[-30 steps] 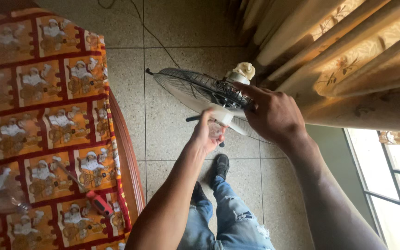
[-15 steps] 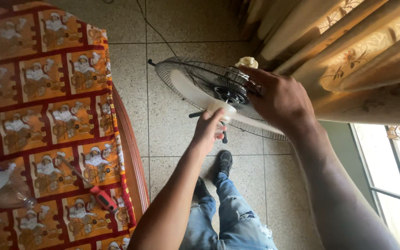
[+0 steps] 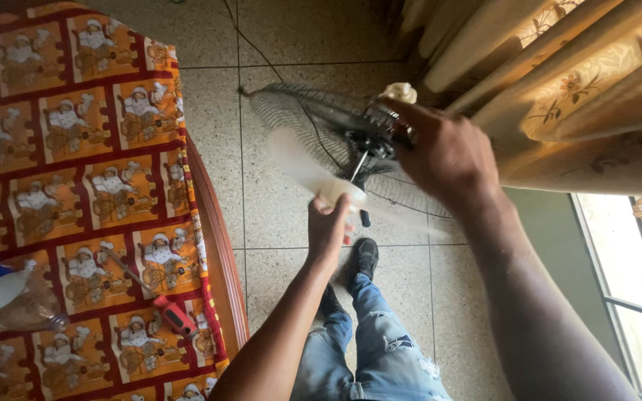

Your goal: The person assembles a standing fan by attaching the fan blades to the motor hub, securing them with a nut, and then fitting the front and rear wire cages. The person uses a screwdriver to tighten the nut and aligns the blades before closing the cage.

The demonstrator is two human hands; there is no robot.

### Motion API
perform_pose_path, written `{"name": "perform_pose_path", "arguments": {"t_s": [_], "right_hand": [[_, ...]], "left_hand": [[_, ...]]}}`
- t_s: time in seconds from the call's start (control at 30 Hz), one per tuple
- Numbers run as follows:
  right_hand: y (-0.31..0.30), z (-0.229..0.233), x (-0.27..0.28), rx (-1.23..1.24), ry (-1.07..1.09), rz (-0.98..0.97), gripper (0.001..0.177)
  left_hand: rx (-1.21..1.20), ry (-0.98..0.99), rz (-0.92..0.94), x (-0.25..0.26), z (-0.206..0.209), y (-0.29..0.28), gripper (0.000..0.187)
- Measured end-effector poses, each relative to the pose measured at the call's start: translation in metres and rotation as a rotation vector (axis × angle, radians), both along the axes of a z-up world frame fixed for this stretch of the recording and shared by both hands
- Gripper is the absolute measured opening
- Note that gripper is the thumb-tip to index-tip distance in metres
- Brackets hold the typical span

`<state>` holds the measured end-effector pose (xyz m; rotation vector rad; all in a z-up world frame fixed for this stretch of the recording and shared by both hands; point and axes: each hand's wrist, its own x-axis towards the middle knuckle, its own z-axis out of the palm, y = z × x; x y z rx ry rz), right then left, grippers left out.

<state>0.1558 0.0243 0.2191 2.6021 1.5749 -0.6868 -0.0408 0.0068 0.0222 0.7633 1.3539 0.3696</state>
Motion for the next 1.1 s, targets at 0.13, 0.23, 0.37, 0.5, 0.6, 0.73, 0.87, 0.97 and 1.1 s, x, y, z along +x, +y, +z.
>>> {"name": "perform_pose_path", "arguments": {"t_s": [0.13, 0.23, 0.37, 0.5, 0.6, 0.73, 0.87, 0.97, 1.1], "right_hand": [[0.000, -0.001, 0.013, 0.191, 0.032, 0.014, 0.045], [-0.006, -0.003, 0.020, 0.228, 0.026, 0.067, 0.046], [-0.013, -0.003, 0.023, 0.226, 0.032, 0.078, 0.053], [-0.014, -0.002, 0.025, 0.240, 0.066, 0.093, 0.066], [-0.020, 0.001, 0.026, 0.622, -0.597, 0.474, 0.081], [-0.061, 0.009, 0.003, 0.907, -0.214, 0.347, 0.050], [-0.107, -0.002, -0.052, 0.820, 0.127, 0.134, 0.034], [-0.121, -0.023, -0.090, 0.586, 0.606, -0.205, 0.059], [-0.127, -0.050, -0.111, 0.509, 1.425, -0.530, 0.083]], "left_hand": [[0.023, -0.338, -0.010, -0.023, 0.027, -0.009, 0.086], [0.203, -0.549, -0.144, -0.044, 0.047, -0.015, 0.091], [0.061, -0.684, -0.174, -0.058, 0.066, -0.012, 0.098], [-0.082, -0.802, -0.196, -0.076, 0.072, -0.004, 0.103], [-0.214, -0.879, -0.188, -0.089, 0.066, -0.001, 0.106], [-0.410, -0.894, -0.130, -0.105, 0.055, -0.005, 0.105], [-0.428, -0.984, -0.171, -0.120, 0.054, -0.010, 0.109], [-0.373, -1.106, -0.275, -0.123, 0.062, -0.008, 0.116], [-0.286, -1.135, -0.287, -0.126, 0.073, -0.006, 0.117]]}}
